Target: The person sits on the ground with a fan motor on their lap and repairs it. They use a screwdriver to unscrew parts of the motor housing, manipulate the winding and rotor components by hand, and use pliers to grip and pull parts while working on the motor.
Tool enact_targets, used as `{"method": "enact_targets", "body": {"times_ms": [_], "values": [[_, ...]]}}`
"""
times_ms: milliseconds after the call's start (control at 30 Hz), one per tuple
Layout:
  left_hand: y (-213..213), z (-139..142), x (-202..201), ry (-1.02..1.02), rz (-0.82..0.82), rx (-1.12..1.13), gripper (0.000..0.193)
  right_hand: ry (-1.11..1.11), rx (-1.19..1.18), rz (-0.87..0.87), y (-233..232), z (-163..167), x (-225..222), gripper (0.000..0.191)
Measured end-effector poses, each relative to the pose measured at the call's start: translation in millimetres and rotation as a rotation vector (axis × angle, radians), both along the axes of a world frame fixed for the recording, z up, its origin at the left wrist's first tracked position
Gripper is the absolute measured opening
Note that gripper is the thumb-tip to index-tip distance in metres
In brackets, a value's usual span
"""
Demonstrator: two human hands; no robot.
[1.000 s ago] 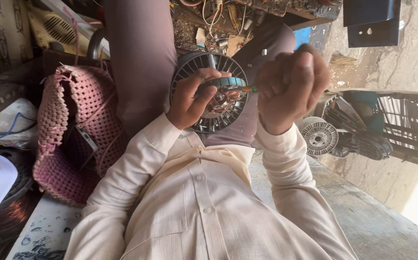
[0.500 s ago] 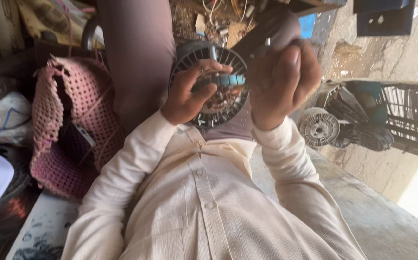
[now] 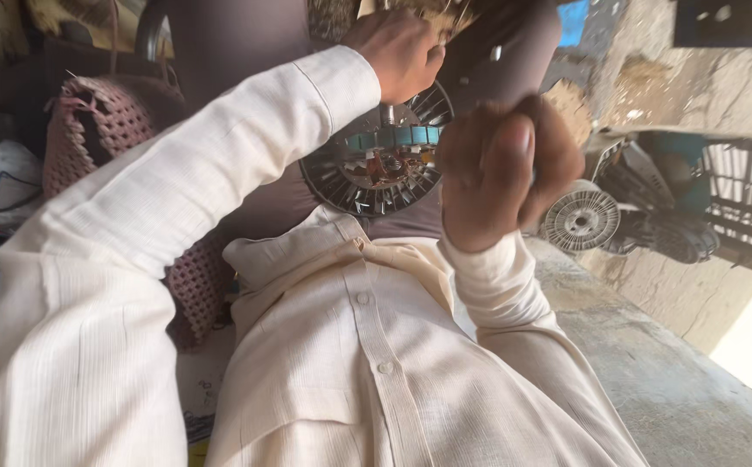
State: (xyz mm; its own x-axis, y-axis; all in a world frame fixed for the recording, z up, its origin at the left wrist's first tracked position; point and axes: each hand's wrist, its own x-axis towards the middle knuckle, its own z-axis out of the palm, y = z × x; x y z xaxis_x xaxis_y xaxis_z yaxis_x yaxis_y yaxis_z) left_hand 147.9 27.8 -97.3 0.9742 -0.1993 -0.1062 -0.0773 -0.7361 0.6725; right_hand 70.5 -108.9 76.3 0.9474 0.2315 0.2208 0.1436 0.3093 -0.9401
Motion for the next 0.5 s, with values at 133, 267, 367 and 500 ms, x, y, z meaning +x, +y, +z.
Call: {"method": "enact_targets", "body": {"times_ms": [133,267,367,500], "values": [[3,-16,4,0.012,0.027,-0.162,0.027,-0.591,-0.043,-0.010,10,-15,-28,0.034],[-3,-9,4,-0.023,-0.016,-0.240,0.024,-0.327,0.037,-0.017,8,-15,-11,0.030],[-5,-1,1,0.037,-0.027,-0.223,0.026,0.200,0.025,0.016,-3,-15,19,0.027],[6,-3,4,-0.245,0.015,-0.063,0.022,0.266,0.066,0.047,-13,-24,0,0.025]]}}
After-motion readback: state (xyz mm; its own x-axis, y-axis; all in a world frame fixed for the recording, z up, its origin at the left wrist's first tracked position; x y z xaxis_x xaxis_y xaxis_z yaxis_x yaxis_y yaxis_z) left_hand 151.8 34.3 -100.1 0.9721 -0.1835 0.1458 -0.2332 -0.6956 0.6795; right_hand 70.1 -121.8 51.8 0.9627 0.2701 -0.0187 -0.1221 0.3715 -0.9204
